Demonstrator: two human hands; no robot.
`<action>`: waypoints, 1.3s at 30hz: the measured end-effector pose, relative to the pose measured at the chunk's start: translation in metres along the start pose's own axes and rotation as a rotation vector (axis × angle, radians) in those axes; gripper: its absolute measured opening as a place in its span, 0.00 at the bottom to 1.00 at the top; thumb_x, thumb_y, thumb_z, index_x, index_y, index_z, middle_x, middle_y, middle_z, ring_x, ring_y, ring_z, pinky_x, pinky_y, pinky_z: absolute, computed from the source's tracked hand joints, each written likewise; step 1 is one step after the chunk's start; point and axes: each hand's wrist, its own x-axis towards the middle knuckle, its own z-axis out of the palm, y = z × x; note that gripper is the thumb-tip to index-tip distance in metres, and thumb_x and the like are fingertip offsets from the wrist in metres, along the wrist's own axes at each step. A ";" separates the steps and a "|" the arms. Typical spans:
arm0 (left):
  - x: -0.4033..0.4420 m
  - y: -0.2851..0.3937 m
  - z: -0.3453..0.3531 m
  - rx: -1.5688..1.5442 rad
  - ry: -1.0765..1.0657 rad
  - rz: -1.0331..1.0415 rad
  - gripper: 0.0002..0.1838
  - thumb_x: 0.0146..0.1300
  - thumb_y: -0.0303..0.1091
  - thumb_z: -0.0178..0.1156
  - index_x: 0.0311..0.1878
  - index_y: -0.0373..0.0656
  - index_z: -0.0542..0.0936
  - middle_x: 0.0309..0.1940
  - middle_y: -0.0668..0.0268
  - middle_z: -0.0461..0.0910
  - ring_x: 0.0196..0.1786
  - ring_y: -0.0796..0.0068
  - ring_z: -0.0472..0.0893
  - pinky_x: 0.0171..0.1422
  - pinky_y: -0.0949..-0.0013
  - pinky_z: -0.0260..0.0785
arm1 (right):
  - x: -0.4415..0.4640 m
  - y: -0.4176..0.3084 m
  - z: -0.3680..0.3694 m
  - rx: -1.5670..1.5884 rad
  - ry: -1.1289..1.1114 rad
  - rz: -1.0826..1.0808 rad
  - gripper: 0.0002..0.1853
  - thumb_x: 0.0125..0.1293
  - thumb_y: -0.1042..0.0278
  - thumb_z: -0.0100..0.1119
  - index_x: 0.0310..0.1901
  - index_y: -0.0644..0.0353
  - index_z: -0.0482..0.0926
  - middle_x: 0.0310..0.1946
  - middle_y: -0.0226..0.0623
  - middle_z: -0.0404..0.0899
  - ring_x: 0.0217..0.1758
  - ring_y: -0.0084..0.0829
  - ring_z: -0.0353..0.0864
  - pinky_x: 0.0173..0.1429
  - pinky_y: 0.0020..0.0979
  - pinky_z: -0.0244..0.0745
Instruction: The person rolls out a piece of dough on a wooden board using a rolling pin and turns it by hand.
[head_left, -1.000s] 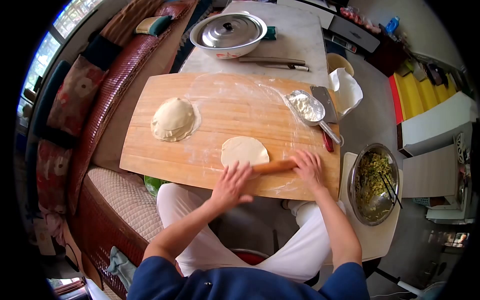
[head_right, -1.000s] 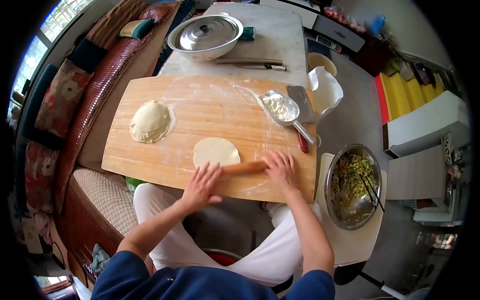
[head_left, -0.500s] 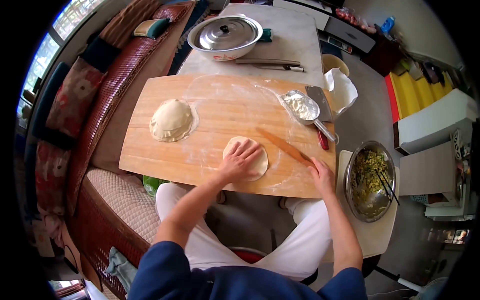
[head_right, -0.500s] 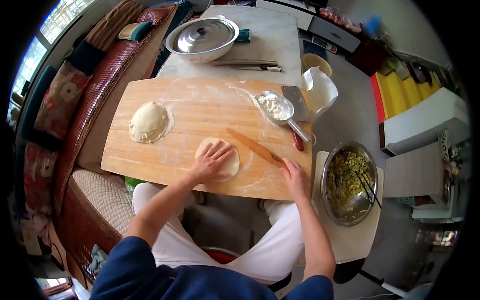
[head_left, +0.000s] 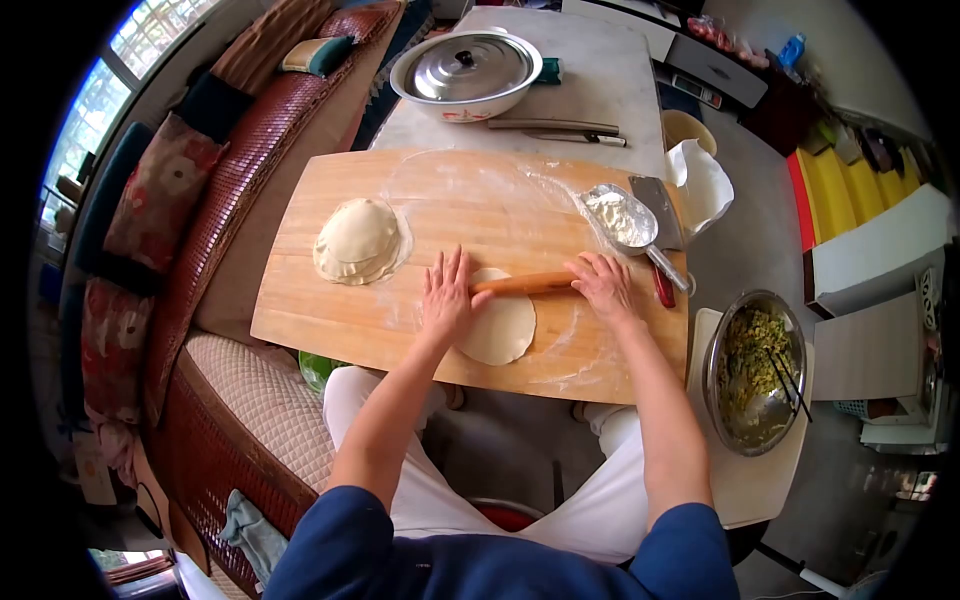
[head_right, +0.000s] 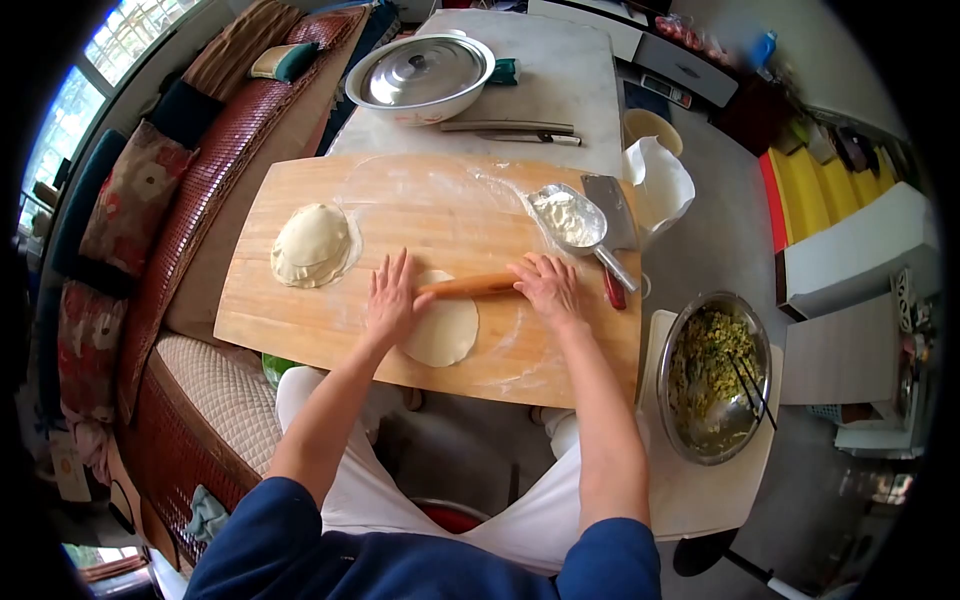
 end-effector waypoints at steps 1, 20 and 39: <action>0.006 0.000 0.000 0.019 0.012 0.004 0.50 0.61 0.55 0.66 0.79 0.41 0.57 0.81 0.58 0.55 0.82 0.50 0.52 0.83 0.45 0.45 | 0.001 0.001 0.004 -0.006 0.037 0.001 0.22 0.61 0.61 0.71 0.58 0.36 0.83 0.55 0.25 0.78 0.62 0.35 0.74 0.64 0.45 0.65; -0.036 0.060 0.011 -0.029 -0.119 0.242 0.47 0.60 0.61 0.64 0.78 0.50 0.62 0.81 0.65 0.55 0.83 0.55 0.51 0.85 0.47 0.41 | -0.111 -0.001 -0.083 0.306 0.001 0.400 0.23 0.60 0.72 0.68 0.58 0.62 0.79 0.47 0.42 0.82 0.53 0.45 0.80 0.56 0.37 0.75; -0.019 0.022 -0.010 0.020 -0.078 0.052 0.52 0.60 0.61 0.65 0.79 0.40 0.56 0.82 0.61 0.53 0.82 0.52 0.52 0.82 0.42 0.46 | -0.003 0.016 0.004 -0.009 0.005 -0.013 0.21 0.59 0.59 0.71 0.56 0.38 0.84 0.60 0.26 0.77 0.68 0.34 0.70 0.73 0.47 0.58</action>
